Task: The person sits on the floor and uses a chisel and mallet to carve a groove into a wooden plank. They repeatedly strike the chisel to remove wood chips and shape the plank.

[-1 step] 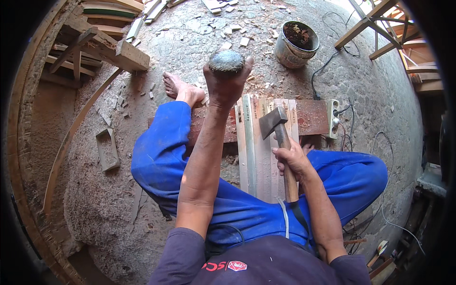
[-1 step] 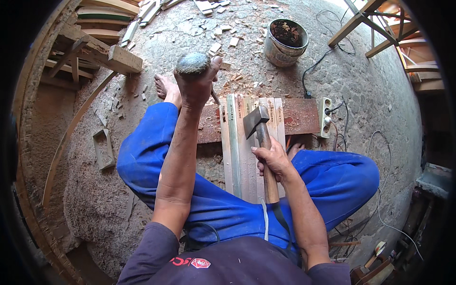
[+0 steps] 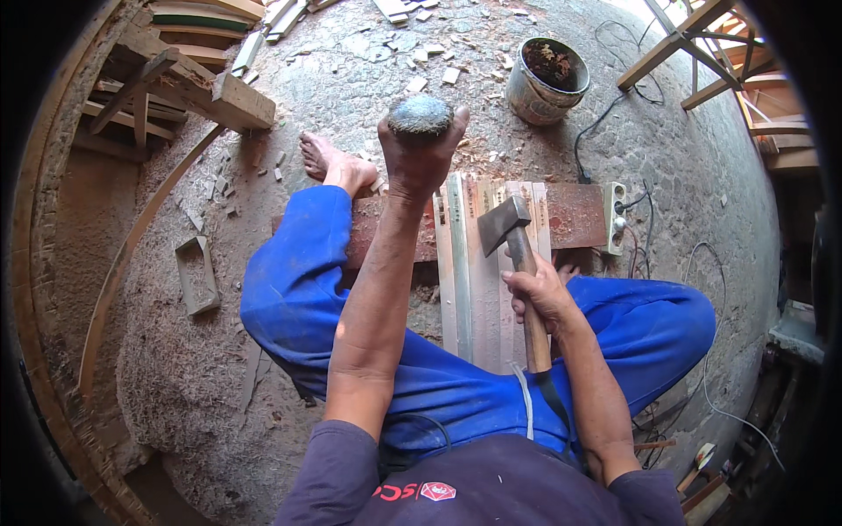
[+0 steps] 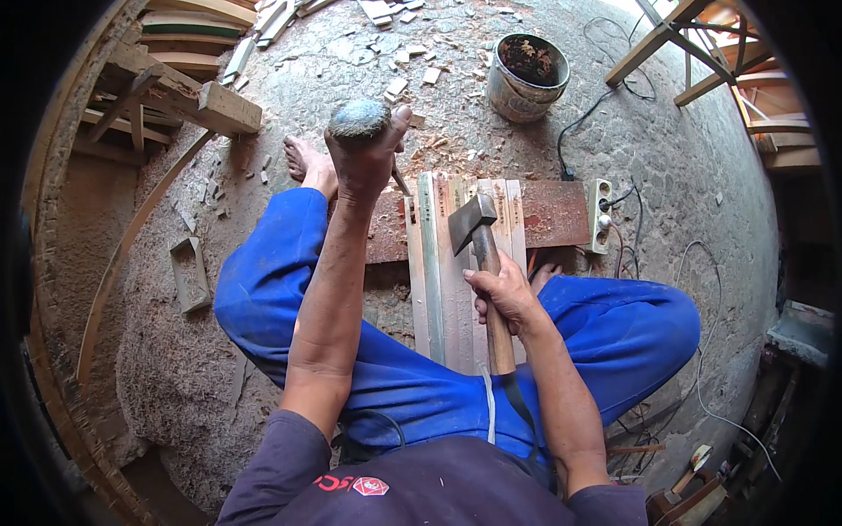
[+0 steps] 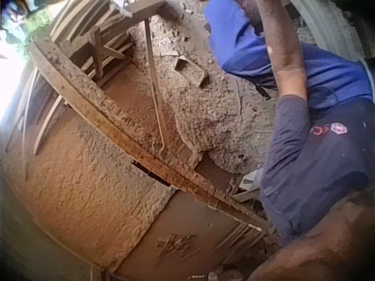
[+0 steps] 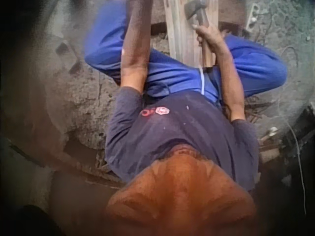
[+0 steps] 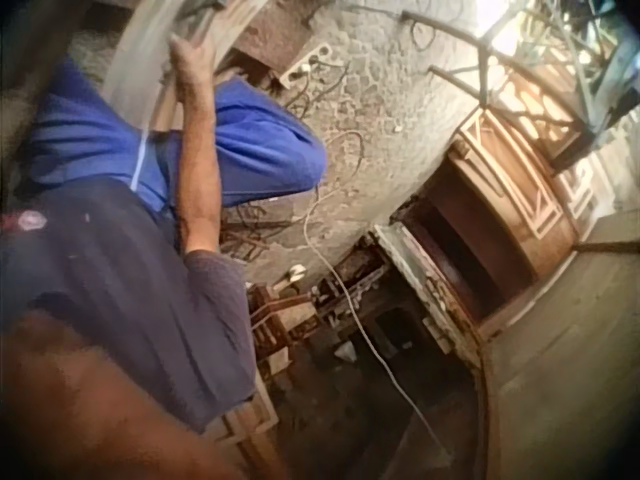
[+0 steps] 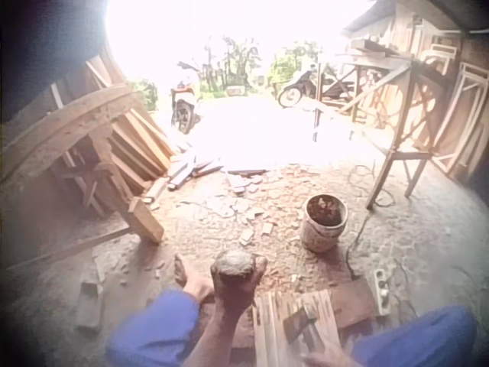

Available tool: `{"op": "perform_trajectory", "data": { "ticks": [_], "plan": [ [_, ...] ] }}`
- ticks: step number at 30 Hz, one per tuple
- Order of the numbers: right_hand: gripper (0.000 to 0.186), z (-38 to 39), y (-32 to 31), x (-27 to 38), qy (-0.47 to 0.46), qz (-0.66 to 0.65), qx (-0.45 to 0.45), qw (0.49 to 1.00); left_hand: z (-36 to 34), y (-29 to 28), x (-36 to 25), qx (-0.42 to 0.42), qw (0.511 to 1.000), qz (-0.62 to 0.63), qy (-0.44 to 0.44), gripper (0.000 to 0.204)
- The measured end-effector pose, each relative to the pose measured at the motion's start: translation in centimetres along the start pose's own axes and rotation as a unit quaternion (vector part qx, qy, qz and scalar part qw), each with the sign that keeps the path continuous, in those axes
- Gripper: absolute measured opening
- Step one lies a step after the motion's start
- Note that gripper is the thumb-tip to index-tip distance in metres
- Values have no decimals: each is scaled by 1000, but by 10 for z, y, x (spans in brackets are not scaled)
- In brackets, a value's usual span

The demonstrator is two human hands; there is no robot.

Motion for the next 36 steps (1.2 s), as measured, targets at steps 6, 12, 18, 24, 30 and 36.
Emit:
{"op": "perform_trajectory", "data": {
  "ticks": [6, 12, 18, 24, 30, 36],
  "plan": [
    [61, -4, 0, 7, 5, 9, 3, 1000, 5, 20, 13, 23, 985, -162, 63, 26],
    [60, -4, -1, 6, 2, 3, 4, 1000, 5, 21, 16, 71, 994, -87, 7, 31],
    [59, -6, -2, 6, -5, 9, 12, 1000, 5, 20, 20, 76, 986, -145, 32, 30],
    [58, -5, -1, 7, -2, 5, 10, 1000, 3, 17, 18, 49, 978, -179, 99, 14],
    [59, -5, -2, 6, -2, 13, 10, 1000, -2, 12, 11, 0, 980, -134, 149, 14],
    [57, -6, -2, 6, -3, 8, 10, 1000, -3, 15, 17, 29, 995, -64, 77, 23]
  ]
}}
Point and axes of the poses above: each hand's wrist, its own z-axis away from the middle knuckle, its own y-axis out of the palm, x = y × z, the point moved 2 cm from there along -z, towards the middle knuckle, and after that the axes turned 13 degrees about x, right-handed, at the moved point
